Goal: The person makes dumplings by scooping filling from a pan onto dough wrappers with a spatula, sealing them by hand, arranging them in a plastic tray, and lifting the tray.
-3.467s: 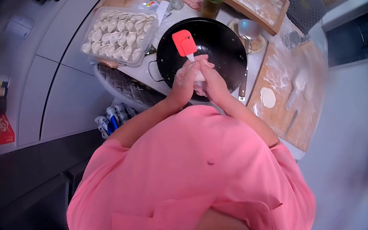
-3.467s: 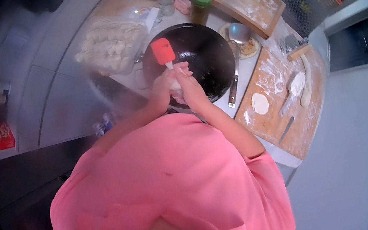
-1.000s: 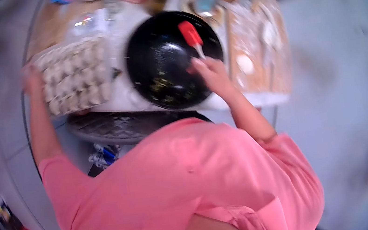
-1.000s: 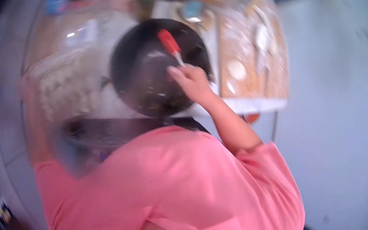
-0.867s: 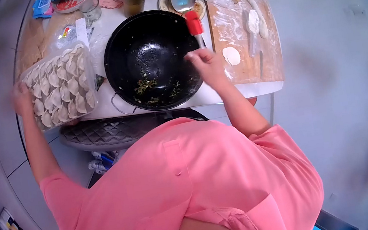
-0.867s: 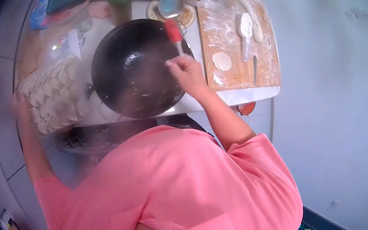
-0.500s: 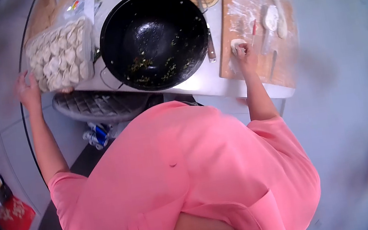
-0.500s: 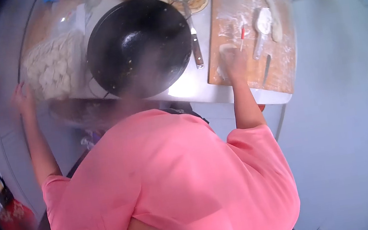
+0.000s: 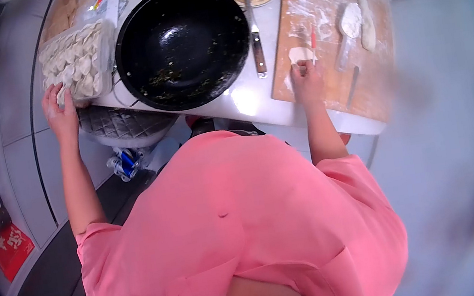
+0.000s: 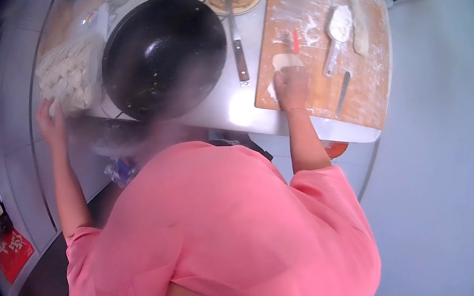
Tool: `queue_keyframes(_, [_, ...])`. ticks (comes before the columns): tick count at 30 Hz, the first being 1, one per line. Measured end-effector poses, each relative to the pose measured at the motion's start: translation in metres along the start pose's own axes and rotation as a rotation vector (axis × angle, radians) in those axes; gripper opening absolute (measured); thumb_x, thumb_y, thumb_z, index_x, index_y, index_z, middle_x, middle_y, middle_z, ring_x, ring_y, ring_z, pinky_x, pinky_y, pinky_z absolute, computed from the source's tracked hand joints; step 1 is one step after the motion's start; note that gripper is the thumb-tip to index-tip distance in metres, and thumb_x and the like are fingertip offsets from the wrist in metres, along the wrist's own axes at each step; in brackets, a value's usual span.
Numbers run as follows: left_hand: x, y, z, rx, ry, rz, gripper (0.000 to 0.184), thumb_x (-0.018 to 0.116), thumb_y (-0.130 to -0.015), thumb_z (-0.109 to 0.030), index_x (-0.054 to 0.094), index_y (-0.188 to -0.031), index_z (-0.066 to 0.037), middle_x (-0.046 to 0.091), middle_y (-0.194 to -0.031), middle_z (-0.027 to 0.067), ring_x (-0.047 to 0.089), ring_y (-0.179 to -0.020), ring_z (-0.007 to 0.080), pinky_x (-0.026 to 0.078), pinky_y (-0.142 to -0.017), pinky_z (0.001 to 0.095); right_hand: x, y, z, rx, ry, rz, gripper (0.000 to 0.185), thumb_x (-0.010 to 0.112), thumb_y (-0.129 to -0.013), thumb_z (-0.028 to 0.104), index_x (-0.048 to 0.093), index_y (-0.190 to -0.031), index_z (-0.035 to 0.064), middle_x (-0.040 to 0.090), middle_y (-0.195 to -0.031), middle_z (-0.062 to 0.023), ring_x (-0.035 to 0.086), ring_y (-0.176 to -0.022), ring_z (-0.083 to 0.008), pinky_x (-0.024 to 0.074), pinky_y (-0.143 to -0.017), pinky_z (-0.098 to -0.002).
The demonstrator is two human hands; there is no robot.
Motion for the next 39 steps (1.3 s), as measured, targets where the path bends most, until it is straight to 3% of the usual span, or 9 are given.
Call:
queue_keyframes(5, [-0.001,0.006,-0.061,0.003,0.092,0.049,0.024,0.061,-0.085,-0.016,0.061,-0.108,-0.008,0.052,-0.120,0.0120,0.048,-0.114,0.0243,0.039,-0.095,0.0343,-0.004,0.002,-0.009,-0.033,-0.053,-0.030,0.018,0.064,-0.075,0.021,0.061,-0.086,0.0068,0.055,-0.087,-0.0167,0.052,-0.084,-0.0365,0.0425,-0.073,-0.0471])
queue_keyframes(8, [0.003,0.010,-0.085,0.084,0.165,0.037,0.025,0.060,-0.086,-0.015,0.061,-0.109,-0.009,0.051,-0.121,0.0110,0.050,-0.112,0.0222,0.041,-0.093,0.0327,-0.009,-0.002,-0.022,0.055,0.007,-0.029,0.014,0.063,-0.080,0.018,0.060,-0.084,0.0043,0.056,-0.089,-0.0104,0.058,-0.080,-0.0244,0.0468,-0.072,-0.0358])
queue_keyframes(10, [0.008,0.019,-0.109,0.060,0.341,0.058,0.022,0.060,-0.086,-0.014,0.061,-0.108,-0.009,0.054,-0.118,0.0091,0.052,-0.108,0.0201,0.042,-0.089,0.0303,-0.001,0.000,-0.060,0.396,-0.427,-0.033,0.016,0.061,-0.078,0.018,0.064,-0.083,0.0036,0.062,-0.087,-0.0156,0.060,-0.082,-0.0293,0.0462,-0.075,-0.0384])
queue_keyframes(15, [0.074,0.068,-0.227,-0.273,1.124,0.568,0.019,0.057,-0.089,-0.015,0.062,-0.105,-0.005,0.060,-0.099,0.0042,0.057,-0.092,0.0112,0.045,-0.081,0.0239,-0.005,-0.025,-0.106,0.392,-0.592,-0.037,0.024,0.064,-0.079,0.020,0.064,-0.089,-0.0014,0.066,-0.084,-0.0099,0.061,-0.079,-0.0160,0.0467,-0.074,-0.0289])
queue_keyframes(21, [0.147,0.124,-0.339,-0.105,1.250,0.940,0.025,0.056,-0.087,-0.022,0.063,-0.104,-0.004,0.064,-0.099,0.0059,0.058,-0.095,0.0140,0.045,-0.085,0.0289,-0.008,-0.035,-0.079,0.296,-0.583,0.064,0.021,0.062,-0.084,0.018,0.062,-0.088,-0.0024,0.064,-0.079,-0.0055,0.058,-0.071,-0.0118,0.0470,-0.068,-0.0270])
queue_keyframes(25, [0.141,0.145,-0.347,-0.064,1.108,1.081,0.025,0.056,-0.087,-0.023,0.063,-0.103,-0.005,0.064,-0.098,0.0057,0.058,-0.093,0.0136,0.044,-0.084,0.0280,-0.006,-0.020,-0.071,0.240,-0.466,0.098,0.020,0.061,-0.085,0.019,0.063,-0.087,-0.0005,0.064,-0.075,-0.0075,0.058,-0.067,-0.0138,0.0470,-0.065,-0.0276])
queue_keyframes(31, [0.137,0.150,-0.294,-0.292,1.112,0.962,0.020,0.054,-0.088,-0.016,0.063,-0.098,-0.002,0.064,-0.091,0.0048,0.059,-0.086,0.0125,0.046,-0.078,0.0257,-0.019,-0.005,-0.028,-0.040,-0.126,0.089,0.022,0.054,-0.084,0.021,0.064,-0.097,0.0060,0.059,-0.097,-0.0199,0.057,-0.091,-0.0356,0.0450,-0.080,-0.0422])
queue_keyframes(33, [0.145,0.169,-0.281,-0.526,1.201,0.948,0.019,0.053,-0.090,-0.015,0.062,-0.100,-0.002,0.064,-0.092,0.0023,0.059,-0.087,0.0103,0.045,-0.078,0.0242,-0.022,-0.003,-0.028,0.028,-0.286,0.126,0.022,0.064,-0.078,0.022,0.063,-0.096,0.0079,0.057,-0.101,-0.0173,0.055,-0.095,-0.0331,0.0461,-0.078,-0.0417])
queue_keyframes(39, [0.157,0.175,-0.266,-0.591,1.230,0.946,0.018,0.052,-0.092,-0.016,0.062,-0.100,-0.004,0.064,-0.094,0.0011,0.058,-0.087,0.0090,0.044,-0.077,0.0232,-0.024,0.006,-0.019,-0.060,-0.115,0.081,0.025,0.069,-0.075,0.024,0.062,-0.094,0.0091,0.052,-0.093,-0.0106,0.053,-0.091,-0.0285,0.0451,-0.075,-0.0384])
Point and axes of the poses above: each hand's wrist, its own y-axis away from the middle knuckle, its own x-axis out of the palm, z = x × y, the point moved 9 cm from there along -y, towards the middle knuckle
